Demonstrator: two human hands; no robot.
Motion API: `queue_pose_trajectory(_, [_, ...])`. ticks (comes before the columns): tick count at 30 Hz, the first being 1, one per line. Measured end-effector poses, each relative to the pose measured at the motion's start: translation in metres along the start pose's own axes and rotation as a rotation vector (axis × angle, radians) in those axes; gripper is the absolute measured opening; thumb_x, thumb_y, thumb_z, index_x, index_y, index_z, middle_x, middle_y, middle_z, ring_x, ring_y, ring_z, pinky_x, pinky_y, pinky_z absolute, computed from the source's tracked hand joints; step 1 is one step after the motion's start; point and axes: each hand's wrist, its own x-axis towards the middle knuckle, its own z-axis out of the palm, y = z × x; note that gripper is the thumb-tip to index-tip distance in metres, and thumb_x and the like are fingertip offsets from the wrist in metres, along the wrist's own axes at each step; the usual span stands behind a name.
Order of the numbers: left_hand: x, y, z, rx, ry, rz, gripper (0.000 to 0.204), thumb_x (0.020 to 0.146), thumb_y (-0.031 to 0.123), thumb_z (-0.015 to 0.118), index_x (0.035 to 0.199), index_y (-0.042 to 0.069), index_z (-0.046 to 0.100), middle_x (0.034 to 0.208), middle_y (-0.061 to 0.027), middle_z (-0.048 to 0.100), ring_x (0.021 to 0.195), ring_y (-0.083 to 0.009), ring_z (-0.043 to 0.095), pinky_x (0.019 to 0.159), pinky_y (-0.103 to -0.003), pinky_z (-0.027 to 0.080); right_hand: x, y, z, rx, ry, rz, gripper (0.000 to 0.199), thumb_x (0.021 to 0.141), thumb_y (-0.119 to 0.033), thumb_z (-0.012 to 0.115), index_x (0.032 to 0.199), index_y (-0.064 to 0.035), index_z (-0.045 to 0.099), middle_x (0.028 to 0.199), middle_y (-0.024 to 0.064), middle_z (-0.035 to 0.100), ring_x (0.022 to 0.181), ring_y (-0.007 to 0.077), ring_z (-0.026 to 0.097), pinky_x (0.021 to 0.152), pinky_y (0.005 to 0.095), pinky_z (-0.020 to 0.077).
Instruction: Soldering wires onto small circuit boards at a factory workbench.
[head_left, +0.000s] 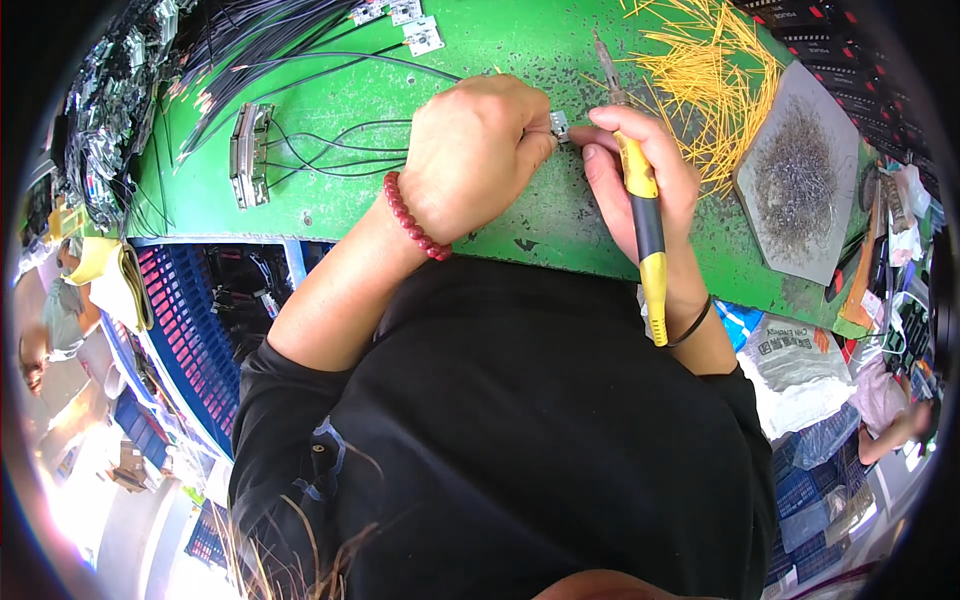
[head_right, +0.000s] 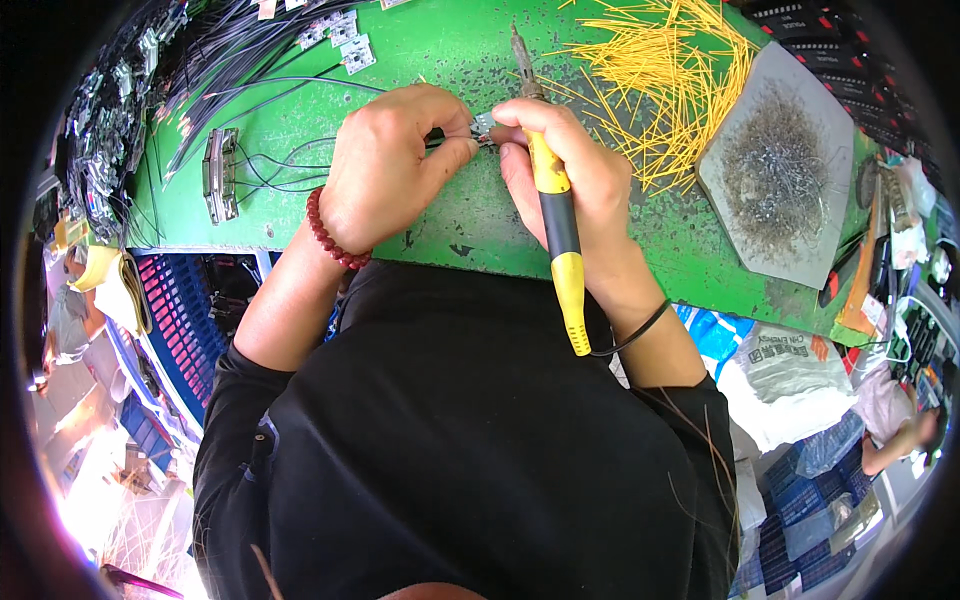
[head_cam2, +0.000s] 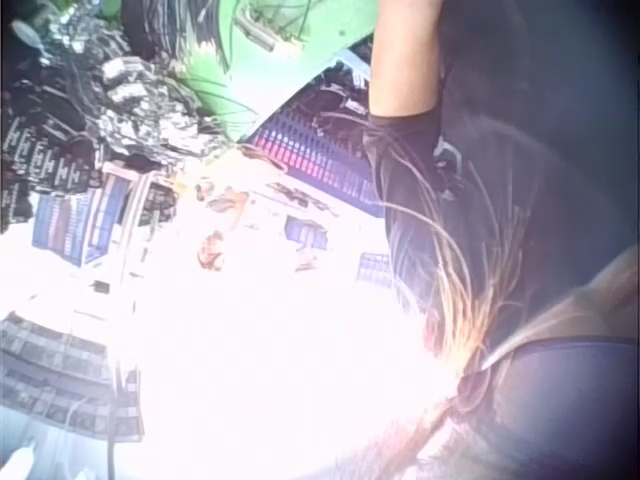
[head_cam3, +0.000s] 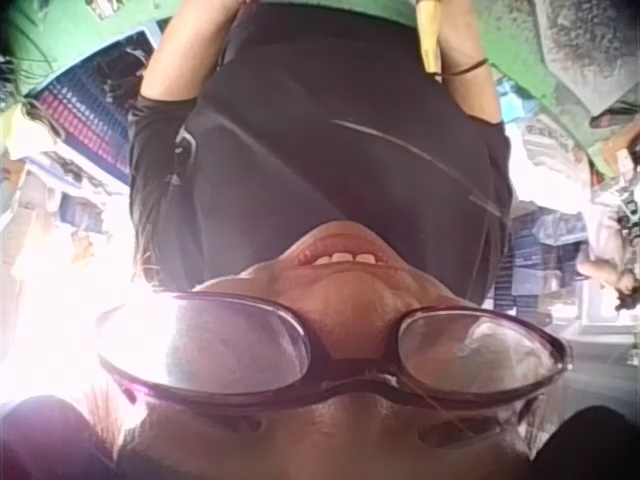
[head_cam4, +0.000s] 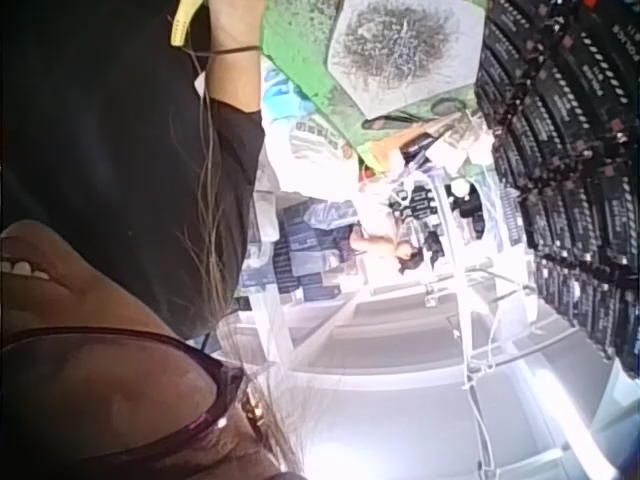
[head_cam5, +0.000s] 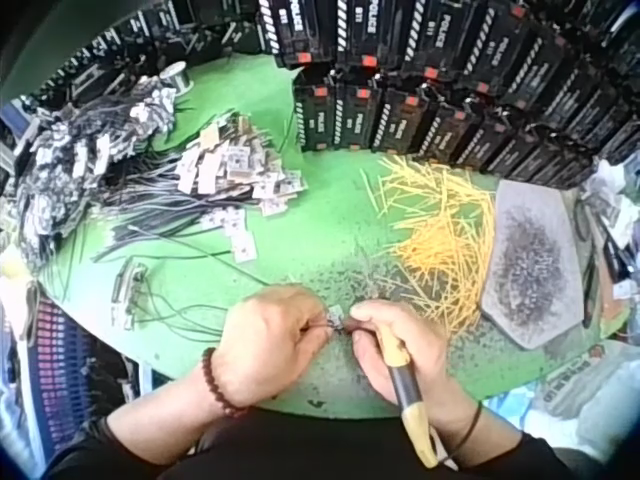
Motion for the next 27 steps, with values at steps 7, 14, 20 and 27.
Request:
queue_pose_trajectory(7, [-0.0002, -0.0012, 0.0004, 0.003, 0.010, 0.004, 0.008, 0.076, 0.013, 0.067, 0.075, 0.006, 0.063, 0.078, -0.0109, 0.063, 0.076, -0.0316, 0.063, 0.065, -0.042, 0.051, -0.0019, -0.0027, 0.0002, 0.006, -0.010, 0.002, 0.035, 0.077, 0.008, 0.068, 0.107, -0.0083, 0.062, 0.087, 0.0097, 0.071, 0.081, 0.0175, 0.072, 0.067, 0.0255, 0.0557])
queue_pose_trajectory(14, [-0.0006, 0.0004, -0.0016, 0.021, -0.016, -0.013, 0.010, 0.074, 0.009, 0.070, 0.079, 0.004, 0.063, 0.082, -0.0098, 0.066, 0.076, -0.0295, 0.064, 0.065, -0.037, 0.051, -0.0055, -0.0027, 0.0013, 0.006, -0.004, 0.034, 0.035, 0.077, 0.008, 0.068, 0.107, -0.0080, 0.062, 0.088, 0.0104, 0.070, 0.081, 0.0182, 0.072, 0.066, 0.0255, 0.0557])
queue_pose_trajectory(20, [-0.0013, -0.0007, -0.0016, 0.013, -0.007, 0.000, 0.010, 0.075, 0.009, 0.070, 0.079, 0.003, 0.063, 0.083, -0.0103, 0.066, 0.077, -0.0298, 0.064, 0.066, -0.038, 0.051, -0.0075, -0.0072, -0.0029, -0.012, -0.041, 0.059, 0.031, 0.080, 0.008, 0.066, 0.107, -0.0067, 0.062, 0.089, 0.0106, 0.070, 0.080, 0.0178, 0.072, 0.064, 0.0254, 0.0553])
queue_pose_trajectory(27, [-0.0015, -0.0012, 0.0006, -0.021, 0.012, -0.005, 0.009, 0.076, 0.013, 0.068, 0.075, 0.006, 0.062, 0.078, -0.0101, 0.063, 0.077, -0.0313, 0.063, 0.065, -0.042, 0.051, -0.0047, -0.0052, -0.0013, 0.014, -0.002, 0.068, 0.023, 0.085, 0.004, 0.065, 0.106, -0.0043, 0.063, 0.094, 0.0117, 0.069, 0.083, 0.0181, 0.072, 0.065, 0.0253, 0.0548])
